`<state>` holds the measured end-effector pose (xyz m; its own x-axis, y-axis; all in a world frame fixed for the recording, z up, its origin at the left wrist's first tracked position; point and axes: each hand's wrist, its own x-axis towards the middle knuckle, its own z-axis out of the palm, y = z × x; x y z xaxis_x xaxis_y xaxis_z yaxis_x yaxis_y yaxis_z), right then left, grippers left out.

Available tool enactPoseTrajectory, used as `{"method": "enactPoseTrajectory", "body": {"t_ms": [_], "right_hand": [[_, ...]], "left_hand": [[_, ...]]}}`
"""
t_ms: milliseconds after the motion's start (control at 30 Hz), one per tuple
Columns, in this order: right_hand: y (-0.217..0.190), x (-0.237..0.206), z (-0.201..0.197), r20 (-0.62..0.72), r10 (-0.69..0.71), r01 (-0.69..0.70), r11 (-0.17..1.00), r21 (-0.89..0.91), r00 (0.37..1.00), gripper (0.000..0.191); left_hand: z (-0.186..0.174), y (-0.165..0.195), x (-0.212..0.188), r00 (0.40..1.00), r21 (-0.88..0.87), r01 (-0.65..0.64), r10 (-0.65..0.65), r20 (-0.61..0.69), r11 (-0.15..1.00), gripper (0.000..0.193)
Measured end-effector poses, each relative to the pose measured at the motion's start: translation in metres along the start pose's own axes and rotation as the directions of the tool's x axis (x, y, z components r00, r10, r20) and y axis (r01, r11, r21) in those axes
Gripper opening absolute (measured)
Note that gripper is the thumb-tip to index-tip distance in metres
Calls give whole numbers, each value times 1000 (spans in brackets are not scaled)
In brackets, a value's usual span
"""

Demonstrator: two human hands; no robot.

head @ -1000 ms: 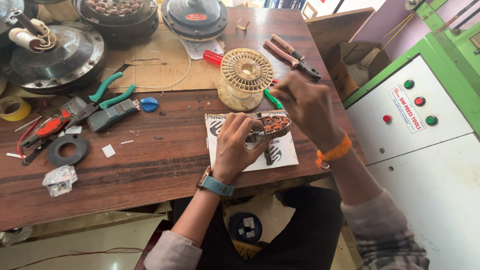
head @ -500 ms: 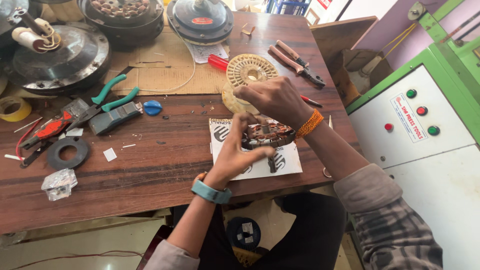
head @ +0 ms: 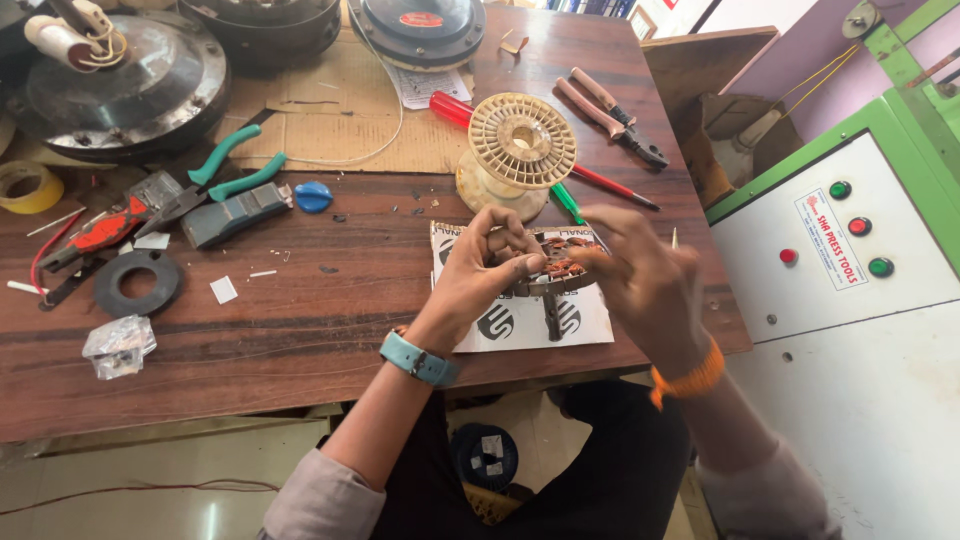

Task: The person works on a disassembled electric motor armature at a workbench, pressing and fitting copper windings and insulation material into the slots by hand, occasionally picking up a screwdriver to assist, and rotating the armature to work around its circumference.

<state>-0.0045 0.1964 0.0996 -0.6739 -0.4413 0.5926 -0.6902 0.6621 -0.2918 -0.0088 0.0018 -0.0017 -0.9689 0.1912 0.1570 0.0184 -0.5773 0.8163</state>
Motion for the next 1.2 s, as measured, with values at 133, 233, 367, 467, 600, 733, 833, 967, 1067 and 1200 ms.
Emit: {"method": "enactPoseTrajectory", "body": {"t_ms": [133,233,367,467,600,733,833,967,1067,1200], "right_hand": [[-18,-32,-17,-54,221,-218,974,67,974,23],[-31,-53,-12,-27,375,-364,913,183,927,18],[-44,-75,9,-11,509,-481,820,311,861,16],[-48,-87,33,-56,579,-523,770,365,814,13],[-46,-103,59,-45,625,-542,708,452,779,11],[-40,-118,75,-16,730,-647,615,451,683,15],[-32,-128,71,-85,761,-653,603,459,643,18],[-24,-136,60,-150,709,-581,665,469,689,20],[-17,-141,53,-106,734,-655,653,381,671,20],[-11,-146,51,-107,737,-651,648,396,668,20]], "left_hand": [[-13,3,8,989,32,26,-30,144,999,34],[-17,5,12,977,93,15,-34,211,996,37],[-16,8,14,969,177,-30,-14,246,984,44],[-16,14,15,960,246,-50,-22,278,968,47],[-14,20,19,952,272,-33,-53,303,962,47],[-13,20,21,949,313,-63,-40,313,948,40],[-14,18,22,942,300,-97,-10,335,949,34],[-8,19,20,962,356,-84,-18,274,931,35],[6,22,8,954,564,-280,156,258,777,50],[43,12,-22,911,878,-294,390,137,378,57]]}}
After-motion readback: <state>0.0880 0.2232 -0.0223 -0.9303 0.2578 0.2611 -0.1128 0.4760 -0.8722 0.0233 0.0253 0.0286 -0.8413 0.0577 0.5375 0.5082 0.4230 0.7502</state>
